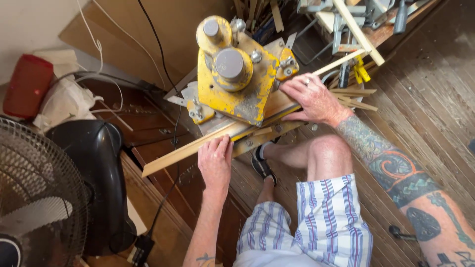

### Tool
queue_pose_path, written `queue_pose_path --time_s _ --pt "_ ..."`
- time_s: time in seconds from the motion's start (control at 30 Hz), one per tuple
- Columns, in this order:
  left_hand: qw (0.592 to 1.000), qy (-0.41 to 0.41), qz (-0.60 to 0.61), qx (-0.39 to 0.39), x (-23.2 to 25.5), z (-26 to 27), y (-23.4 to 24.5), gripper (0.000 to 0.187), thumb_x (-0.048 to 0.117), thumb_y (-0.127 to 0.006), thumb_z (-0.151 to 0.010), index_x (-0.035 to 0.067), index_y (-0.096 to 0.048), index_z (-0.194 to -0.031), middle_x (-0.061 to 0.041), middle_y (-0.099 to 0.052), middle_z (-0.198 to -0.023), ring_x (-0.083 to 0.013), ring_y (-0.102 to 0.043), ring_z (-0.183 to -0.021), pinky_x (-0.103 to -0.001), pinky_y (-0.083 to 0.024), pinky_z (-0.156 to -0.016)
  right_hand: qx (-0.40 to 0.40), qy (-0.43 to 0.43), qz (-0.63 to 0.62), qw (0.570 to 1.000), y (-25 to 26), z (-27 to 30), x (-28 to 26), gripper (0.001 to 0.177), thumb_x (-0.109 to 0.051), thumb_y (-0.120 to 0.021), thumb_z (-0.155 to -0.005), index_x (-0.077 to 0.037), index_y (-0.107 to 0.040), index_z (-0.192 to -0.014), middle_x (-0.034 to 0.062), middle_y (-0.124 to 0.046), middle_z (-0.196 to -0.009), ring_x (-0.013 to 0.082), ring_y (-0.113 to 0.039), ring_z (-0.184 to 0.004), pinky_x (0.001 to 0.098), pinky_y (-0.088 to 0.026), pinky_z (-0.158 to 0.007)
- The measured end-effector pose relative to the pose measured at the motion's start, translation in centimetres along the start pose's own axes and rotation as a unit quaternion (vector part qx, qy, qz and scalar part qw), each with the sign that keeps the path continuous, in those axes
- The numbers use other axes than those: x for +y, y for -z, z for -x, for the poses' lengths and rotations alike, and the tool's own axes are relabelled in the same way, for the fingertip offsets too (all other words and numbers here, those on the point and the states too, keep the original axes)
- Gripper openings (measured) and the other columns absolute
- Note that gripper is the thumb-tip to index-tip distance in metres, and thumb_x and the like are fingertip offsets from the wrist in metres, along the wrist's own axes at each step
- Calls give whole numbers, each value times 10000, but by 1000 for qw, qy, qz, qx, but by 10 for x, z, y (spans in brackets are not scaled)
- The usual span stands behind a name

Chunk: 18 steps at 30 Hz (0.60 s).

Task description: Feeding a thin wooden strip into a power feeder machine in a workshop

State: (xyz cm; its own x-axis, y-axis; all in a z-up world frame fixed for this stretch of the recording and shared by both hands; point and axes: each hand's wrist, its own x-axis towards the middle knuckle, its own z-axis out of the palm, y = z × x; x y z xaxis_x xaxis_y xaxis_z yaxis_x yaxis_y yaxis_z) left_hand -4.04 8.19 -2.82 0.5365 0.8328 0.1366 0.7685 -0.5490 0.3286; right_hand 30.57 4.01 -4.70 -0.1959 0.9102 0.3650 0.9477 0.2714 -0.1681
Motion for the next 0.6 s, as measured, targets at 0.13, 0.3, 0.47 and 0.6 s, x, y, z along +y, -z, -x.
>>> queue_pose_path --time_s 0.13,0.3,0.47,0.6 --pt "1000 -2 0 1 -5 8 -8 173 368 -649 -992 246 -715 -1097 60 -637 -951 -135 -607 -940 -287 -457 -850 -33 -6 -3 999 1 7 -3 848 -825 -535 -869 -129 -635 -1344 65 -654 -1239 221 -603 -1195 432 -421 -1111" --pt "1000 10 13 7 0 1 -1 183 359 -653 -986 244 -734 -1104 65 -663 -964 -122 -617 -942 -279 -459 -850 -38 -23 -15 999 0 4 -1 856 -821 -567 -833 -127 -633 -1330 70 -668 -1238 222 -601 -1206 448 -418 -1116" --pt "1000 7 9 3 -1 2 -5 187 362 -648 -992 242 -723 -1114 65 -650 -967 -126 -611 -951 -286 -459 -850 -19 -14 -17 1000 0 6 0 846 -822 -563 -831 -134 -641 -1316 49 -664 -1234 212 -607 -1188 435 -424 -1105" --pt "1000 11 2 2 0 -1 -2 190 366 -653 -995 241 -732 -1115 79 -654 -954 -97 -614 -926 -270 -460 -840 -38 -24 -24 999 -2 4 2 900 -857 -540 -811 -135 -631 -1341 69 -663 -1240 221 -602 -1196 451 -420 -1109"
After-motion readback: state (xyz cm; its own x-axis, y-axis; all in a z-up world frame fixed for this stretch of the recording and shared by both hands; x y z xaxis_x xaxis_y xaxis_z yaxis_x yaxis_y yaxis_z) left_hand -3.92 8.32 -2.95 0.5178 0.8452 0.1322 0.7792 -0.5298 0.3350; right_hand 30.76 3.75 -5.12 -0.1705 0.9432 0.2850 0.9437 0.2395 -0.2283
